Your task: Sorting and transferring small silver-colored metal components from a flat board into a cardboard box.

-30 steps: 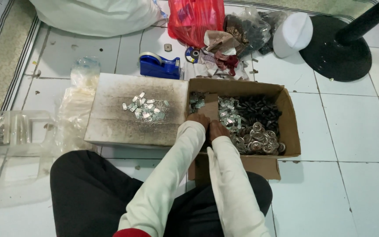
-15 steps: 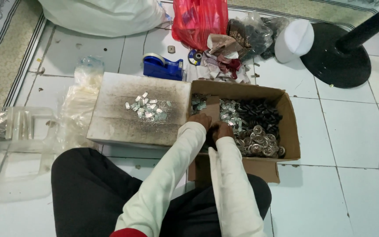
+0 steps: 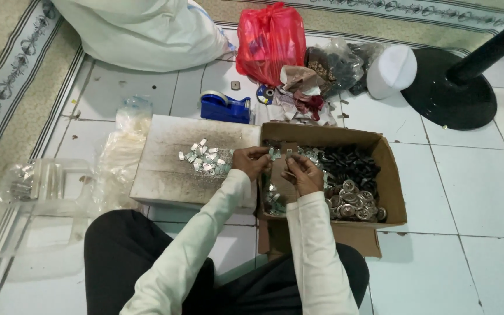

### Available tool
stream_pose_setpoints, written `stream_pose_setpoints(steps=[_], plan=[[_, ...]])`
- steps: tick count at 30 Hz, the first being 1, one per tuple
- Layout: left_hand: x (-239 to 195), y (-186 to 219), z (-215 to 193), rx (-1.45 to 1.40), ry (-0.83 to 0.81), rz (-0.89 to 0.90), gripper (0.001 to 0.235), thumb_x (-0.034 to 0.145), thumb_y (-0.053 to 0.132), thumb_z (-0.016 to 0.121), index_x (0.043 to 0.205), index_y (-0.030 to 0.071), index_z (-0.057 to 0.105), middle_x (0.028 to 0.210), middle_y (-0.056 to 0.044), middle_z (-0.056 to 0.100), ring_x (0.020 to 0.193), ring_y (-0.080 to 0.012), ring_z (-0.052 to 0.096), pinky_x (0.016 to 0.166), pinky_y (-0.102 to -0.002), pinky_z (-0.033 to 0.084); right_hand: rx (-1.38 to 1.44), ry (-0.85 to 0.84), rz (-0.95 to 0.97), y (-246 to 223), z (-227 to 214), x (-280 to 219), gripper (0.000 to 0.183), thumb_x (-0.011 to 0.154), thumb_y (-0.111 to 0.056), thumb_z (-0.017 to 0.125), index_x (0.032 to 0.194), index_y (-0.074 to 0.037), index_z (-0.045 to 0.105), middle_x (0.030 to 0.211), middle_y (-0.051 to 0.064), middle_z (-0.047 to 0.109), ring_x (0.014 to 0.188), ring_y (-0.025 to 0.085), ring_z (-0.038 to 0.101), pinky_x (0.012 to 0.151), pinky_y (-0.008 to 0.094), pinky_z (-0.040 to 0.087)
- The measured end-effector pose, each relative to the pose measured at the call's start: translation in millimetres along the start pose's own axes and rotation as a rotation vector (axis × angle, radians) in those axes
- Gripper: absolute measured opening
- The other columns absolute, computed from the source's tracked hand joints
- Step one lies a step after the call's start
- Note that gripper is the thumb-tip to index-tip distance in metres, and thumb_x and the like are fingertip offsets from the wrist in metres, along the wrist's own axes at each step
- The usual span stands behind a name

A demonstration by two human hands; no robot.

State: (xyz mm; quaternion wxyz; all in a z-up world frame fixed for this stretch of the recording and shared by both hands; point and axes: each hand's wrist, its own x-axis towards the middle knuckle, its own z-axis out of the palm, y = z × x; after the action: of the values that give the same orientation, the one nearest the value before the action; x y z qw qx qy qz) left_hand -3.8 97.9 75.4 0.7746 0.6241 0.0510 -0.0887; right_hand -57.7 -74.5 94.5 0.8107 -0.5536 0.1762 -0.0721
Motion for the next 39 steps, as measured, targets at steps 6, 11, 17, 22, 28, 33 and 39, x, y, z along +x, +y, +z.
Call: stream_pose_setpoints(steps=[6,11,17,22,28,33,39], plan=[[-4,10,-2,0.010,0.003,0.049,0.028,0.087,0.001,0.077,0.113,-0.008,0.073,0.094,-0.028,0.074,0.075,-0.0301,0.077,0.060,-0.037,0.069,-0.001,-0.010,-0.028,7,-1,4,0.025,0.088,-0.007,0.081,0.111,-0.003,0.071,0.089,0.010,0.070,0.075,0.018,0.071,0.068,0.036,0.069],[-12,22,-3,0.038,0.008,0.070,0.027,0.085,0.001,0.078,0.111,-0.006,0.075,0.091,-0.026,0.074,0.072,-0.0275,0.076,0.058,-0.036,0.069,-0.020,0.016,-0.040,8,-1,4,0.026,0.088,-0.008,0.082,0.111,-0.003,0.071,0.088,0.009,0.070,0.074,0.017,0.071,0.065,0.033,0.068],[-25,16,-58,0.288,0.226,0.105,0.022,0.078,0.008,0.080,0.100,0.008,0.080,0.082,-0.017,0.076,0.069,-0.0275,0.076,0.054,-0.036,0.065,-0.334,-0.079,-0.146,10,43,-17,0.022,0.083,-0.011,0.088,0.103,-0.005,0.079,0.080,0.014,0.072,0.065,0.021,0.072,0.055,0.038,0.064],[-45,40,-120,0.457,0.417,0.104,0.020,0.077,0.014,0.081,0.097,0.015,0.082,0.081,-0.013,0.078,0.072,-0.0273,0.077,0.061,-0.040,0.063,-0.487,-0.293,-0.182,19,95,-47,0.018,0.085,-0.006,0.080,0.103,-0.009,0.081,0.084,0.013,0.078,0.068,0.018,0.073,0.057,0.032,0.063],[-33,35,-147,0.725,0.544,0.215,0.030,0.092,0.026,0.075,0.114,0.006,0.079,0.097,-0.022,0.075,0.091,-0.0386,0.075,0.082,-0.049,0.062,-0.540,-0.166,-0.246,-2,74,-39,0.028,0.092,-0.002,0.069,0.119,-0.003,0.075,0.104,0.021,0.077,0.077,0.024,0.074,0.061,0.035,0.063],[-24,7,-88,0.873,0.262,0.791,0.011,0.086,0.011,0.077,0.096,0.016,0.077,0.086,-0.006,0.071,0.071,-0.0255,0.075,0.065,-0.036,0.060,-1.187,-0.094,-0.117,4,-2,5,0.026,0.088,-0.015,0.076,0.111,-0.025,0.080,0.101,0.007,0.078,0.095,0.030,0.076,0.077,0.045,0.063],[5,-34,28,1.328,-0.199,0.793,0.010,0.082,0.006,0.079,0.090,0.011,0.078,0.093,-0.009,0.073,0.085,-0.0303,0.075,0.067,-0.041,0.064,-1.641,-0.201,0.003,43,-6,18,0.024,0.085,-0.013,0.073,0.108,-0.014,0.079,0.103,0.016,0.079,0.103,0.039,0.075,0.089,0.057,0.060]])
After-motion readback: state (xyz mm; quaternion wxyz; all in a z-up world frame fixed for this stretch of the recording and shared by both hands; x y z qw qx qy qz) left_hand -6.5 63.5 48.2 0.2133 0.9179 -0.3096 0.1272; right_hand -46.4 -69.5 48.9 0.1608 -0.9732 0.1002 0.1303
